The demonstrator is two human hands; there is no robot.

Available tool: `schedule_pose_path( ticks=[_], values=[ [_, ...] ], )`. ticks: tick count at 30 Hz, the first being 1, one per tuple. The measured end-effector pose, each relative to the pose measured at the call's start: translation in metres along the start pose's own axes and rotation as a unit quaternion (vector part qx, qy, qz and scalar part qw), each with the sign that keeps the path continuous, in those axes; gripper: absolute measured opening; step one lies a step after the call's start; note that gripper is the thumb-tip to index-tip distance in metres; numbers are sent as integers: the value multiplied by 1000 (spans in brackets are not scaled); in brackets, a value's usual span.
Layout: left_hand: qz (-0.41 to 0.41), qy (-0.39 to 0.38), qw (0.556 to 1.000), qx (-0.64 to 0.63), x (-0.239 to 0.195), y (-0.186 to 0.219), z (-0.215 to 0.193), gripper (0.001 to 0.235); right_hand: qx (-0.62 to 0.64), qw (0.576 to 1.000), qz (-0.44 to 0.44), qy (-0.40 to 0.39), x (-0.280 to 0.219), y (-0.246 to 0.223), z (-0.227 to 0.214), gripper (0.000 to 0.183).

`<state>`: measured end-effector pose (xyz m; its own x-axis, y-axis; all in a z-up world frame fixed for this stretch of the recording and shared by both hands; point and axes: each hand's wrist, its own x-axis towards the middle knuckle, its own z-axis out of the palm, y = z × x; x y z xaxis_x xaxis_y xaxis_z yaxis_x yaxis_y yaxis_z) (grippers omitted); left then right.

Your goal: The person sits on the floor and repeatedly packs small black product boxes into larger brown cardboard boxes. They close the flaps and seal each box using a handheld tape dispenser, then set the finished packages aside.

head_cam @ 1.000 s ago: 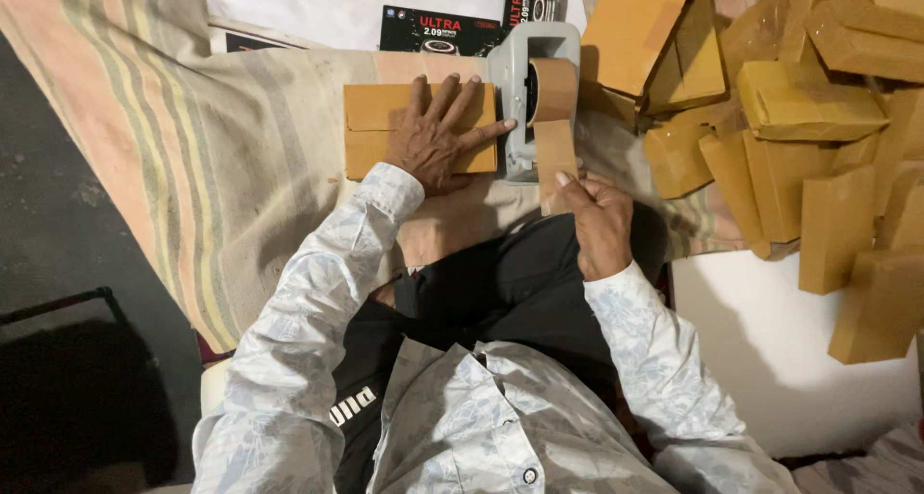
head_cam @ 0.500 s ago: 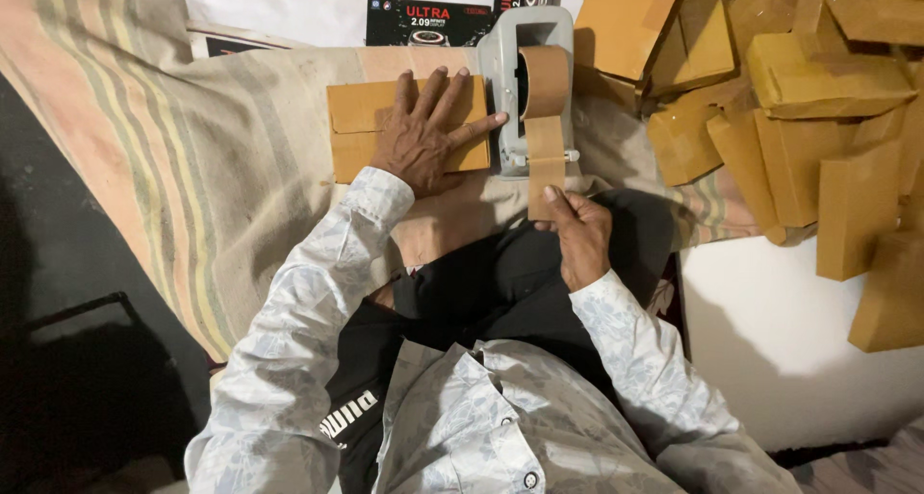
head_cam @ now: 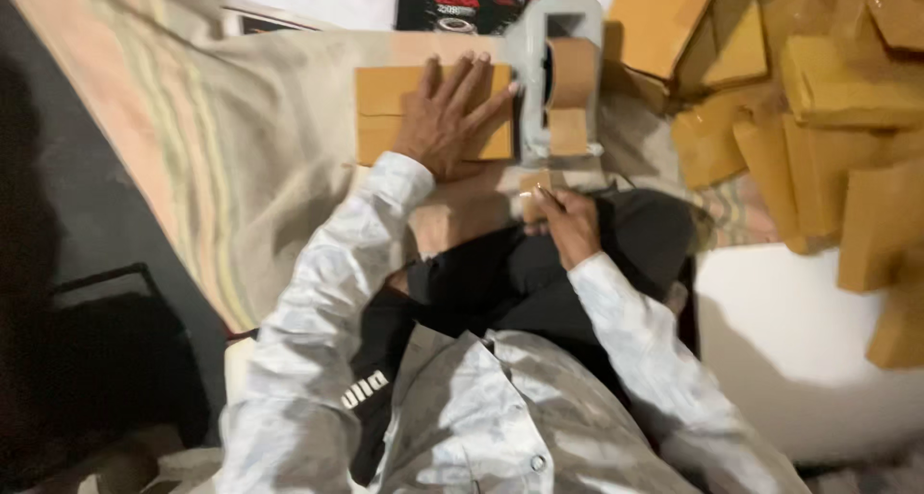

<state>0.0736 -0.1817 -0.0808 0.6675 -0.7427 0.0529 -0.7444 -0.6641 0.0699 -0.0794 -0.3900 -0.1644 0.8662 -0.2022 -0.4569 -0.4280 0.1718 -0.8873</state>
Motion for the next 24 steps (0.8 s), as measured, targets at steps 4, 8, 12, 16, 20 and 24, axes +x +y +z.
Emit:
schedule_pose_path(
  ticks=[4, 8, 12, 16, 20, 24],
  values=[
    [-142, 53, 987, -46, -19, 4, -8, 139, -93, 983, -53, -151, -32, -57, 4, 27],
    [-218, 117, 968, -52, -37, 14, 0, 141, -307, 909, -154, -237, -2, -137, 25, 31],
    [-282, 177, 940, -75, -49, 20, 7, 142, -388, 870, -133, -273, 63, -181, 85, 32],
    [-334, 229, 913, -53, -61, 23, 18, 136, -526, 783, -199, -266, 96, -182, 119, 37],
    [-333, 247, 906, -88, -71, 23, 31, 137, -590, 733, -202, -274, 125, -169, 125, 36],
    [-320, 275, 899, -120, -71, 21, 35, 142, -636, 696, -216, -253, 151, -151, 123, 41]
  ],
)
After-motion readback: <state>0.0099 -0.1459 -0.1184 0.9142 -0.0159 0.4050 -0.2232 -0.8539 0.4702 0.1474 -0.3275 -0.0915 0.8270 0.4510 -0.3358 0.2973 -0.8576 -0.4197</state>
